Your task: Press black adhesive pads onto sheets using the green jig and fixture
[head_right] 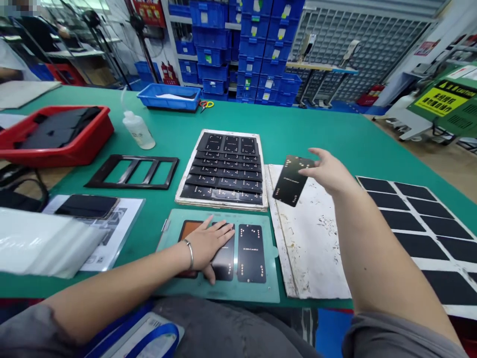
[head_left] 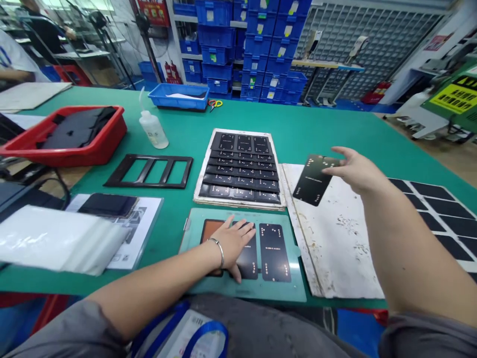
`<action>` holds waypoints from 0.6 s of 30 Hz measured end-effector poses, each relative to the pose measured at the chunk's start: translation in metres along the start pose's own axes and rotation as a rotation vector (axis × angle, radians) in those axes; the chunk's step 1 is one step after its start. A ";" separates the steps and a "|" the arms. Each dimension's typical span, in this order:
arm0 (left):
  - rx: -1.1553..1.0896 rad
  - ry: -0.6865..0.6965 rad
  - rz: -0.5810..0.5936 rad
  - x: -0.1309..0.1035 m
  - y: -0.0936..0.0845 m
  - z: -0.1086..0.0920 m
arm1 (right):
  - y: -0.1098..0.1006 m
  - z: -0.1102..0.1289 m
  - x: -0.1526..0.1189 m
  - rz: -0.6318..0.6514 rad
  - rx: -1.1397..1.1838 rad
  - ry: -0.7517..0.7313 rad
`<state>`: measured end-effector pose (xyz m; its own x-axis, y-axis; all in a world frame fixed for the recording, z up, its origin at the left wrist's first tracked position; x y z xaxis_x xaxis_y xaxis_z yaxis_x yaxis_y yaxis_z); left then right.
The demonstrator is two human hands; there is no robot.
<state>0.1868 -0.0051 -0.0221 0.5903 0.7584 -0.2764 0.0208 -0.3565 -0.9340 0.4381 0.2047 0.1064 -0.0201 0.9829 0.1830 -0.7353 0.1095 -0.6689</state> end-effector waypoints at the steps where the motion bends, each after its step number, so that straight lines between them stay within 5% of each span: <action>1: -0.031 -0.004 -0.037 -0.006 0.000 0.002 | 0.017 0.013 -0.016 0.067 0.143 0.020; 5: -0.092 -0.169 -0.124 -0.048 0.004 0.023 | 0.095 0.062 -0.089 0.328 0.607 0.010; 10: -0.111 -0.416 -0.099 -0.115 0.016 0.042 | 0.175 0.090 -0.160 0.552 0.770 0.033; 18: -0.130 -0.528 -0.155 -0.139 0.029 0.042 | 0.235 0.107 -0.194 0.651 0.789 0.134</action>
<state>0.0714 -0.0977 -0.0207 0.0894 0.9654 -0.2450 0.1941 -0.2581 -0.9464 0.1962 0.0240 -0.0093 -0.5329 0.8310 -0.1597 -0.8456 -0.5301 0.0628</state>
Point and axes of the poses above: each hand's wrist, its own x-axis towards the middle knuckle, its own y-axis out of the palm, z = x × y, the point moved 6 cm from there along x, towards the middle knuckle, and after that the axes turned 7 degrees about -z, right-handed, at the moved point
